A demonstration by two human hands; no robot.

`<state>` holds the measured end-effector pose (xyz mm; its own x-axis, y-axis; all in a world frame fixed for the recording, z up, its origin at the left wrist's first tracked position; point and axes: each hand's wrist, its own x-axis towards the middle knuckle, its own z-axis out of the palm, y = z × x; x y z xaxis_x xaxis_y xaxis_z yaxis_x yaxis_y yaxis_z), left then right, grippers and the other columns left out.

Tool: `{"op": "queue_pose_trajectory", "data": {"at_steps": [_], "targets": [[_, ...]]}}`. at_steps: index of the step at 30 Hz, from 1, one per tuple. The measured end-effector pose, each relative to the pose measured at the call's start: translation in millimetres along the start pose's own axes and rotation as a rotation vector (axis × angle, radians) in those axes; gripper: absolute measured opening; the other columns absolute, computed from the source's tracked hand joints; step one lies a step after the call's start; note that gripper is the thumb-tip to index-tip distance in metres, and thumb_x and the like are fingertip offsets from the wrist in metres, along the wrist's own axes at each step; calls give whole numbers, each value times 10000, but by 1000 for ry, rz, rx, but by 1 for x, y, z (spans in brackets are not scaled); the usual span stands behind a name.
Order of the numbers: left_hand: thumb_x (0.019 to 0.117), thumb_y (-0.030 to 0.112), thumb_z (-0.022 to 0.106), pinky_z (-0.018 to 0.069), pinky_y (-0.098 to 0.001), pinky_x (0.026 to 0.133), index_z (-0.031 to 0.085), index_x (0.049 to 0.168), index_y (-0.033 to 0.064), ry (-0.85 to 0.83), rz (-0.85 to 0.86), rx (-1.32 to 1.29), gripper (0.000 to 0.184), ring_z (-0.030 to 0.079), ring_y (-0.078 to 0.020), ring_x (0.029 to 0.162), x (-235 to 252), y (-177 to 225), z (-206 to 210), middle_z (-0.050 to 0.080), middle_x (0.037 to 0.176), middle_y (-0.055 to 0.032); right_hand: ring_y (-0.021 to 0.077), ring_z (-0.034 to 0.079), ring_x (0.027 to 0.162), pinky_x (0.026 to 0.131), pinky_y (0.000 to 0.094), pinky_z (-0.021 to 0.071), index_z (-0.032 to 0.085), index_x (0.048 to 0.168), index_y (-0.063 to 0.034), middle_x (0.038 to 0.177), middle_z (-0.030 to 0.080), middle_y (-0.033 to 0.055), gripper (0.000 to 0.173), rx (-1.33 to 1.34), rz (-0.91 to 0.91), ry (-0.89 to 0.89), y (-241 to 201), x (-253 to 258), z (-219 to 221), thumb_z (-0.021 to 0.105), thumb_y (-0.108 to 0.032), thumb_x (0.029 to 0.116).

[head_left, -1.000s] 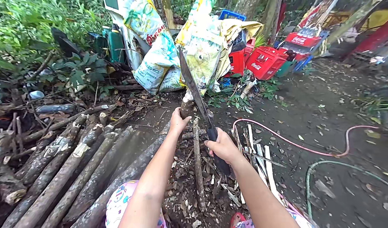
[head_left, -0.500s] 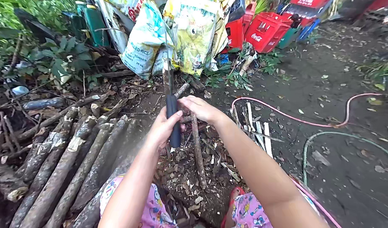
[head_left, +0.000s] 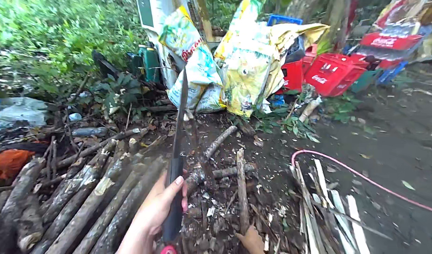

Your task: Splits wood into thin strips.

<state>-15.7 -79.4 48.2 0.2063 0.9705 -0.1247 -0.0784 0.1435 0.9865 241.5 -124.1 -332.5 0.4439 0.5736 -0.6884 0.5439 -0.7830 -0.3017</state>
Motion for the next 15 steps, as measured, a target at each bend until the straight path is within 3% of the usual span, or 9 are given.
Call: {"op": "queue_pose_trajectory", "data": {"at_steps": [2,5,7,9,12,15], "targets": [[942,332,506,575,-219,520,486,1247,95,-50,-15,-5,387,604,-55,514,-2,-2,-11,590,675,78,430,575,1300,1048,603,469,450,1470,38,1415,577,269,875,-57,25,23,-7,4,10,804,-477,857],[819,627,750,584,-223,532,520,1203,115,-181,-46,-19,680,628,-64,532,1,-8,-29,616,684,79,429,594,1277,1024,590,494,437,1474,40,1404,583,271,866,-67,60,48,-14,12,13,839,-394,843],[759,680,790,592,-228,548,547,1192,119,-245,-70,0,749,641,-69,552,3,-9,-35,624,693,80,391,642,1225,990,557,529,460,1438,39,1342,631,252,816,31,121,59,-17,11,6,849,-309,811],[805,609,776,610,-240,580,552,1197,116,-273,-81,13,668,665,-77,581,2,-7,-35,640,706,77,377,664,1194,981,549,543,454,1428,47,1291,655,253,777,204,173,89,-15,9,-5,822,-233,804],[888,330,613,615,-245,631,516,1256,76,-223,-87,89,458,677,-83,632,1,-2,-26,650,760,60,406,655,1184,977,589,529,453,1455,23,1266,658,274,766,367,122,100,-3,0,-37,814,-168,807],[944,163,548,581,-247,623,440,1369,50,-141,-66,242,453,636,-83,638,1,3,-18,621,833,12,429,661,1067,888,623,531,550,1355,24,1169,660,291,671,504,22,120,4,-16,-80,809,-34,739]]}}
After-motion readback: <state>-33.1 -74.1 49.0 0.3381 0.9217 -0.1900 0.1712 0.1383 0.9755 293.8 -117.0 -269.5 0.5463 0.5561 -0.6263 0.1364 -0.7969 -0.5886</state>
